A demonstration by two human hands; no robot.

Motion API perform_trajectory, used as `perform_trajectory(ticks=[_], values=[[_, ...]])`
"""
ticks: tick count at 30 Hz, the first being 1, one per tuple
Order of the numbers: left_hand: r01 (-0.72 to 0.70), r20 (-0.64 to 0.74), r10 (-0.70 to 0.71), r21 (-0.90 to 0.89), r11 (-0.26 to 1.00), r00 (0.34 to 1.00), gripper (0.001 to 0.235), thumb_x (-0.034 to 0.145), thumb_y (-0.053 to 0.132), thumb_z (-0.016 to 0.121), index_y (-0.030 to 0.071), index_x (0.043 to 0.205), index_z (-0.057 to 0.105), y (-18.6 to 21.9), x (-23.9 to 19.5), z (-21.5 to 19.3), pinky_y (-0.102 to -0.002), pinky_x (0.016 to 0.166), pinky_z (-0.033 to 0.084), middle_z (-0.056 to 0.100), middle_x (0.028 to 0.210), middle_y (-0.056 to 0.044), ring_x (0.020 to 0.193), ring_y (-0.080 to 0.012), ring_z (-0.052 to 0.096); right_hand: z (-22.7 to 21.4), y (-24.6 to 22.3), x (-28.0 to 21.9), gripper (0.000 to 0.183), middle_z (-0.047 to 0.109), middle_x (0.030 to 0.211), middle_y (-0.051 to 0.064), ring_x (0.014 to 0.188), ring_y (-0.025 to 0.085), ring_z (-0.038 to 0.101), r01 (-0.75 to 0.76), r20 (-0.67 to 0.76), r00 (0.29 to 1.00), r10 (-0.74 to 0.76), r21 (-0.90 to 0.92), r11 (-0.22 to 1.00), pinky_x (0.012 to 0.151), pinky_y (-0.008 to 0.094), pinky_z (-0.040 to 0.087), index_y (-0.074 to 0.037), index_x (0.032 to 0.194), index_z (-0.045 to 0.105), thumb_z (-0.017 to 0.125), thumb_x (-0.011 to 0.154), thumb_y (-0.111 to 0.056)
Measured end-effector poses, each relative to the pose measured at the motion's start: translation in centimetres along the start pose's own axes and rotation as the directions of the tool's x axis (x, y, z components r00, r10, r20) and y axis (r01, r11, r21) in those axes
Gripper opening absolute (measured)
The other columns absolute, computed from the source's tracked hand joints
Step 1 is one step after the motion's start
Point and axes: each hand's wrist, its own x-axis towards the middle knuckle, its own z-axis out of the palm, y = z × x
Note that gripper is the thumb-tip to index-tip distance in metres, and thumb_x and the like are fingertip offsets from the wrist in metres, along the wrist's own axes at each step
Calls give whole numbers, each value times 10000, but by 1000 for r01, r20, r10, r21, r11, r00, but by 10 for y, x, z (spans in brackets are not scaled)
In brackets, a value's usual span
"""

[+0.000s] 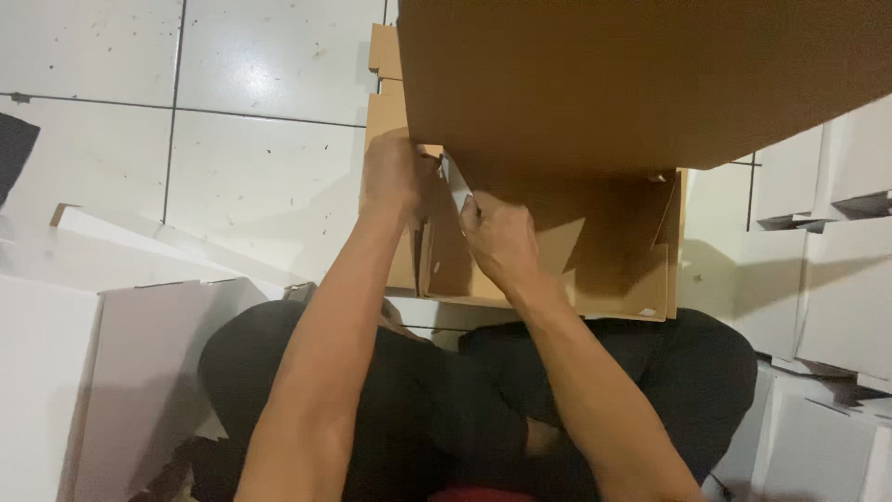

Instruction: The person sits on the floor and assembles a cardboard box by folding and taping its flaps. They then place a white box inside the assembled cardboard box and continue to fold and tape additional cardboard pieces.

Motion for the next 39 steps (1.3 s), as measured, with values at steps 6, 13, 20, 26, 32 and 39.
perform_trajectory(ticks=[6, 13, 20, 26, 32, 39], values=[[168, -48, -178, -156, 973, 983, 196, 768, 30, 566, 63, 577, 590, 5, 5, 3, -291, 411, 422, 533, 460, -67, 435, -251, 577, -12, -13, 0, 251, 525, 494, 170, 420, 319, 539, -3, 13, 1000, 3, 7, 1000, 378, 347, 391, -65, 641, 537, 501, 863, -178], [157, -16, -157, -12, 988, 987, 175, 756, 94, 577, -42, 661, 632, 7, -2, 5, -505, 489, 466, 582, 572, -210, 652, -436, 640, -12, -29, -4, 166, 561, 528, 184, 483, 328, 603, 67, 21, 997, -67, 41, 997, 398, 384, 412, -40, 705, 583, 525, 842, -115], [144, 58, -138, -128, 981, 989, 40, 766, 130, 646, 101, 743, 662, -17, 5, 22, -362, 541, 495, 635, 623, -67, 640, -254, 658, -31, -44, -5, 294, 592, 832, 299, 785, 453, 612, 15, 241, 970, -38, 96, 995, 658, 551, 456, -32, 1142, 470, 428, 889, -177], [228, 87, -211, -347, 910, 974, 131, 785, 129, 604, 122, 908, 648, 7, -20, -7, -363, 685, 518, 652, 703, -75, 761, -257, 670, -46, -48, 7, 509, 555, 1219, 212, 1112, 443, 514, -234, 305, 940, 154, 248, 940, 923, 541, 434, -201, 1320, 475, 508, 823, -306], [45, 47, -34, -251, 967, 998, 150, 796, 108, 582, 144, 896, 687, -18, -10, 21, -462, 770, 507, 694, 857, -112, 879, -353, 648, -36, -36, 3, 510, 463, 1344, 198, 1220, 444, 420, -191, 309, 947, 87, 325, 926, 1003, 566, 351, -154, 1351, 450, 495, 848, -222], [52, 157, -9, -274, 960, 988, 182, 795, 114, 558, 176, 889, 700, -18, -4, 9, -458, 832, 490, 697, 901, -59, 958, -348, 634, -28, -30, -1, 464, 592, 1177, 209, 1129, 407, 531, -279, 266, 938, 223, 196, 940, 953, 525, 412, -127, 1298, 511, 485, 852, -252]])
